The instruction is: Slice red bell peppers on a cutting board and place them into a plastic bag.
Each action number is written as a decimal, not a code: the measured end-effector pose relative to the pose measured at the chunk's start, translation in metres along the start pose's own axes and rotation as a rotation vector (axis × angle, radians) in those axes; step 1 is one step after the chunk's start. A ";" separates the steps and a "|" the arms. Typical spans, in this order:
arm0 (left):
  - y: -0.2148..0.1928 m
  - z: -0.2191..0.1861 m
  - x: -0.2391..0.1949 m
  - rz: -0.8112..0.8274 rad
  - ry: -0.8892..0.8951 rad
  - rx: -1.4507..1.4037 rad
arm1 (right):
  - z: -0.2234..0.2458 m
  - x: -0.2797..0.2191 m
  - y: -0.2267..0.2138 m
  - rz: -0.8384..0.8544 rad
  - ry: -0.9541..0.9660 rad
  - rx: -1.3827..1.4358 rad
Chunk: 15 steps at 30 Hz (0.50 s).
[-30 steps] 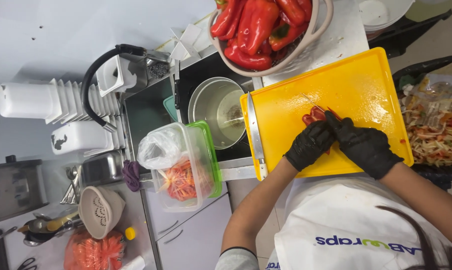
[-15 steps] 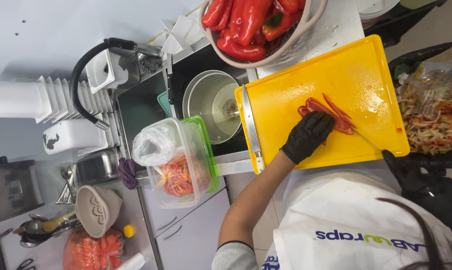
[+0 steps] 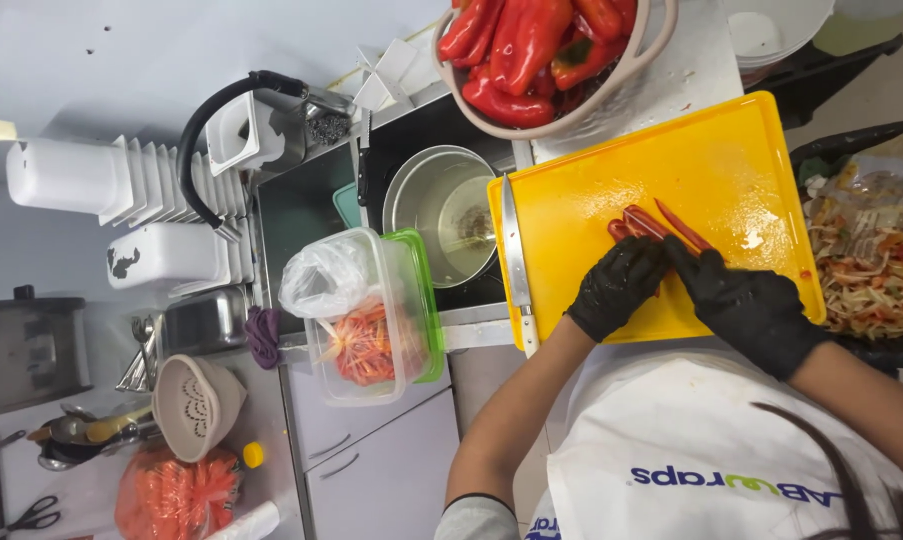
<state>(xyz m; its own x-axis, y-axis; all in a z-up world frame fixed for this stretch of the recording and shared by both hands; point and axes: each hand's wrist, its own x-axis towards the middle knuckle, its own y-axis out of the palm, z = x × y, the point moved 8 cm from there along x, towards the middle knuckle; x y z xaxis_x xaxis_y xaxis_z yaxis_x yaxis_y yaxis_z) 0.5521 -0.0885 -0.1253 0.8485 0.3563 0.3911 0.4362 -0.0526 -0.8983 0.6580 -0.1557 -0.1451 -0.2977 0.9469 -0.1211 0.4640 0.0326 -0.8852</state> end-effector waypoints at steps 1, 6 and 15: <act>0.000 -0.001 -0.003 -0.043 0.016 -0.007 | -0.008 0.005 -0.013 -0.148 0.117 0.171; 0.021 0.015 -0.019 -0.063 -0.156 -0.174 | 0.001 0.037 0.013 -0.063 0.235 0.451; 0.007 0.013 -0.011 -0.064 -0.171 -0.162 | -0.004 0.007 0.007 -0.034 0.317 0.608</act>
<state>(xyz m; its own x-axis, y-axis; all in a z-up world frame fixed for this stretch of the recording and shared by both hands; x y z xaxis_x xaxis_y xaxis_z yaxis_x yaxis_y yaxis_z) 0.5420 -0.0804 -0.1385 0.7607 0.5156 0.3944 0.5416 -0.1693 -0.8234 0.6618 -0.1473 -0.1502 -0.0021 0.9994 -0.0335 -0.1198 -0.0335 -0.9922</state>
